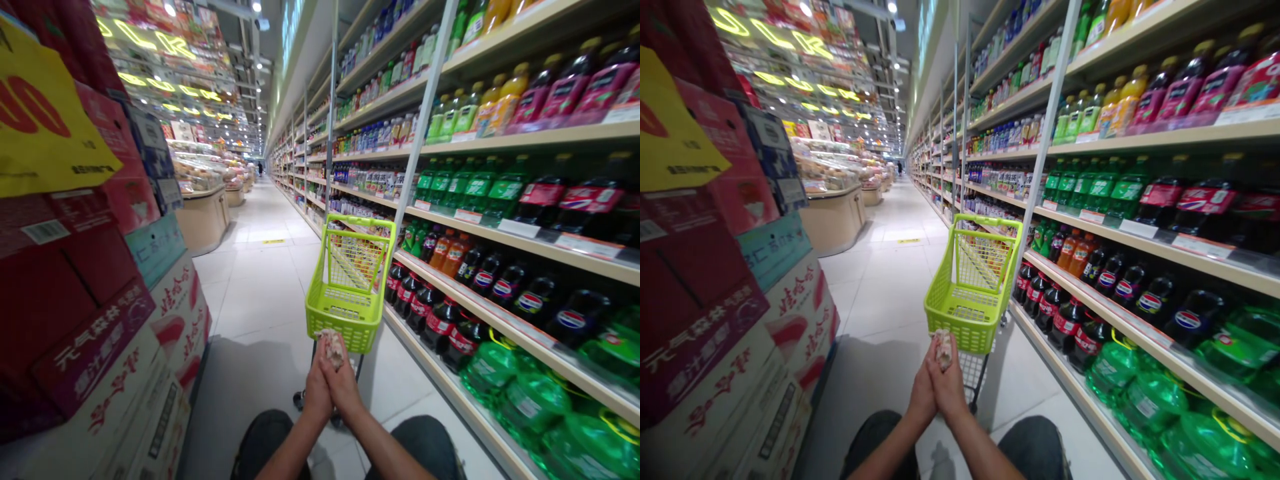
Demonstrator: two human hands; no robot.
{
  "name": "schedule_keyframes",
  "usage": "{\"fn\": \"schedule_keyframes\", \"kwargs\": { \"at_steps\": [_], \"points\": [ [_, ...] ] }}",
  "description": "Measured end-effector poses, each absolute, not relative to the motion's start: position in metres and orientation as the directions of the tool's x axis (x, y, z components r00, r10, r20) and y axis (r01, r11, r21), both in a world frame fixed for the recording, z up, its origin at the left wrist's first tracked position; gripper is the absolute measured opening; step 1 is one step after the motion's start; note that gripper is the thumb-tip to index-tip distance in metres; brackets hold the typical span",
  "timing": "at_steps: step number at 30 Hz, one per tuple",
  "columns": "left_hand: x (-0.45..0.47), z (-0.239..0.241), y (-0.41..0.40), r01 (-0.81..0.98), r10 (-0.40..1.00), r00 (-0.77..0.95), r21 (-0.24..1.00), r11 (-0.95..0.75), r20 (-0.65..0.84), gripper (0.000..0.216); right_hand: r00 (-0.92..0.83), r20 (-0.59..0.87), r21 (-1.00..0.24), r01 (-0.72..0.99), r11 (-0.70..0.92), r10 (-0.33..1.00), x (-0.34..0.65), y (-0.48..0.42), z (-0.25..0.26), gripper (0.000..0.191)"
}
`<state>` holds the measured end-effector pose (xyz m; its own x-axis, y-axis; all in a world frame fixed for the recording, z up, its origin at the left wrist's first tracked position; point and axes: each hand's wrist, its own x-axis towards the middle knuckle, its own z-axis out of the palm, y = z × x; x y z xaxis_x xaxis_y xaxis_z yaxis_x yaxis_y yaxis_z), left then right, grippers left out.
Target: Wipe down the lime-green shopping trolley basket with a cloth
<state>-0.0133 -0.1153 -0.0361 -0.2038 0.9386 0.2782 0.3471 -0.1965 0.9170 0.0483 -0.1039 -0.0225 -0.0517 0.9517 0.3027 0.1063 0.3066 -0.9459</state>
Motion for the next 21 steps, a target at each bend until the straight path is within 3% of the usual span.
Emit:
{"fn": "schedule_keyframes", "kwargs": {
  "at_steps": [3, 6, 9, 12, 15, 18, 21],
  "points": [
    [-0.022, -0.033, -0.119, 0.194, 0.952, -0.199, 0.961, -0.196, 0.234, 0.062, -0.05, 0.289, -0.952, 0.089, 0.293, 0.956, 0.048, -0.1, -0.028, 0.046],
    [-0.034, -0.032, -0.116, -0.066, 0.981, -0.138, 0.987, -0.147, 0.137, 0.069, -0.065, 0.322, -0.916, 0.231, 0.328, 0.944, 0.051, -0.097, -0.031, 0.034],
    [-0.055, -0.032, -0.109, -0.23, 0.996, -0.082, 0.973, 0.024, -0.044, 0.066, -0.148, 0.534, -0.706, 0.465, 0.535, 0.832, 0.055, -0.085, -0.017, 0.037],
    [-0.076, -0.033, -0.104, -0.2, 0.961, -0.195, 0.967, 0.159, -0.199, 0.059, -0.31, 0.705, -0.358, 0.621, 0.697, 0.638, 0.05, -0.058, 0.014, 0.039],
    [-0.087, -0.036, -0.102, -0.136, 0.925, -0.289, 0.967, 0.214, -0.245, 0.051, -0.451, 0.712, -0.119, 0.677, 0.726, 0.538, 0.038, -0.026, 0.031, 0.036],
    [-0.089, -0.04, -0.102, -0.08, 0.933, -0.272, 0.972, 0.221, -0.234, 0.045, -0.623, 0.58, 0.013, 0.652, 0.758, 0.526, 0.035, -0.011, 0.01, 0.029],
    [-0.089, -0.042, -0.101, -0.076, 0.934, -0.274, 0.973, 0.218, -0.231, 0.043, -0.69, 0.484, 0.047, 0.634, 0.772, 0.537, 0.043, -0.018, -0.031, 0.017]
  ]
}}
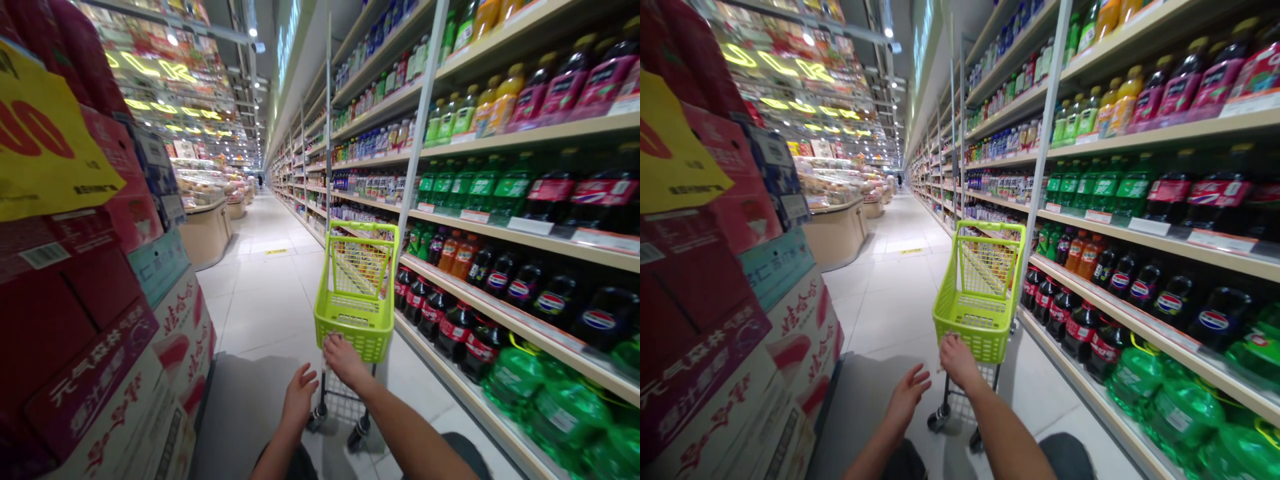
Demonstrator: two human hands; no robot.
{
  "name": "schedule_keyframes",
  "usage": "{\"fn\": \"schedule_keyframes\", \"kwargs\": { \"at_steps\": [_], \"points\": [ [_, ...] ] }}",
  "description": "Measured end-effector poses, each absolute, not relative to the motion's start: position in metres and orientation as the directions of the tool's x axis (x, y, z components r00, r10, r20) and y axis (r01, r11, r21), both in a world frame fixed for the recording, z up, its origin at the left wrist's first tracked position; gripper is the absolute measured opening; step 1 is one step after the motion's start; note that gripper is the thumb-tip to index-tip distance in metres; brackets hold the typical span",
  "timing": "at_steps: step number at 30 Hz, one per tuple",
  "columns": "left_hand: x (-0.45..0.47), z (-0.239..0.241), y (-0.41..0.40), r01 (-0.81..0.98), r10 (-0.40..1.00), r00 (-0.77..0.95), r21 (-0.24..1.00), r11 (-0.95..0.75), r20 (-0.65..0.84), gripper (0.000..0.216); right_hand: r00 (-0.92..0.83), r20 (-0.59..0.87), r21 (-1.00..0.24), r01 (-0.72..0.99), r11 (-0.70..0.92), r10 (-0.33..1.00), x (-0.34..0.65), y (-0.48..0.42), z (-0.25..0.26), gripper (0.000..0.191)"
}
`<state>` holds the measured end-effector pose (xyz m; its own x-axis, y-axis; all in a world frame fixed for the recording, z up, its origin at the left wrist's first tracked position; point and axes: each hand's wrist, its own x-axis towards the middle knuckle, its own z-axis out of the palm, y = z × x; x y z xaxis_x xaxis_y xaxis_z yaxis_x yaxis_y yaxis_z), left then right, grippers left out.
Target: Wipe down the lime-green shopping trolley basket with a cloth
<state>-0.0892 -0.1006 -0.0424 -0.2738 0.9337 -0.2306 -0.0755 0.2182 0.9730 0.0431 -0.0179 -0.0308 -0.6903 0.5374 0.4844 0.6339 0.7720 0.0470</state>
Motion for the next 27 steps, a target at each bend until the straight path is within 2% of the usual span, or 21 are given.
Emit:
{"fn": "schedule_keyframes", "kwargs": {
  "at_steps": [2, 5, 6, 9, 13, 16, 19, 23, 25, 27],
  "points": [
    [-0.089, -0.042, -0.099, -0.073, 0.929, -0.289, 0.973, 0.219, -0.231, 0.041, -0.686, 0.475, 0.04, 0.642, 0.766, 0.551, 0.05, -0.026, -0.045, 0.014],
    [-0.087, -0.037, -0.094, -0.073, 0.914, -0.324, 0.969, 0.235, -0.246, 0.039, -0.655, 0.529, -0.021, 0.626, 0.78, 0.54, 0.052, -0.031, -0.032, 0.022],
    [-0.085, -0.034, -0.093, -0.079, 0.909, -0.335, 0.969, 0.235, -0.248, 0.038, -0.621, 0.565, -0.086, 0.611, 0.787, 0.544, 0.05, -0.03, -0.022, 0.027],
    [-0.076, -0.023, -0.091, -0.121, 0.899, -0.362, 0.969, 0.216, -0.246, 0.038, -0.421, 0.602, -0.447, 0.527, 0.723, 0.679, 0.041, -0.029, 0.004, 0.03],
    [-0.062, -0.01, -0.093, -0.291, 0.918, -0.293, 0.939, 0.182, -0.268, 0.034, -0.24, 0.468, -0.757, 0.388, 0.526, 0.85, 0.031, -0.048, 0.002, 0.028],
    [-0.053, -0.007, -0.097, -0.494, 0.956, -0.18, 0.862, 0.114, -0.23, 0.033, -0.12, 0.266, -0.95, 0.139, 0.281, 0.957, 0.027, -0.066, -0.01, 0.028],
    [-0.044, -0.009, -0.1, -0.638, 0.973, -0.125, 0.767, 0.07, -0.193, 0.036, -0.073, 0.121, -0.992, 0.029, 0.123, 0.99, 0.028, -0.07, -0.016, 0.027],
    [-0.036, -0.016, -0.101, -0.703, 0.974, -0.086, 0.706, 0.089, -0.208, 0.038, -0.044, 0.11, -0.99, 0.087, 0.113, 0.993, 0.038, -0.065, -0.014, 0.024],
    [-0.037, -0.018, -0.1, -0.694, 0.958, -0.125, 0.713, 0.103, -0.259, 0.034, 0.009, 0.183, -0.973, 0.147, 0.18, 0.983, 0.043, -0.066, -0.011, 0.018],
    [-0.039, -0.017, -0.099, -0.681, 0.93, -0.168, 0.721, 0.131, -0.328, 0.032, 0.013, 0.381, -0.889, 0.28, 0.362, 0.925, 0.047, -0.073, -0.01, 0.024]
  ]
}}
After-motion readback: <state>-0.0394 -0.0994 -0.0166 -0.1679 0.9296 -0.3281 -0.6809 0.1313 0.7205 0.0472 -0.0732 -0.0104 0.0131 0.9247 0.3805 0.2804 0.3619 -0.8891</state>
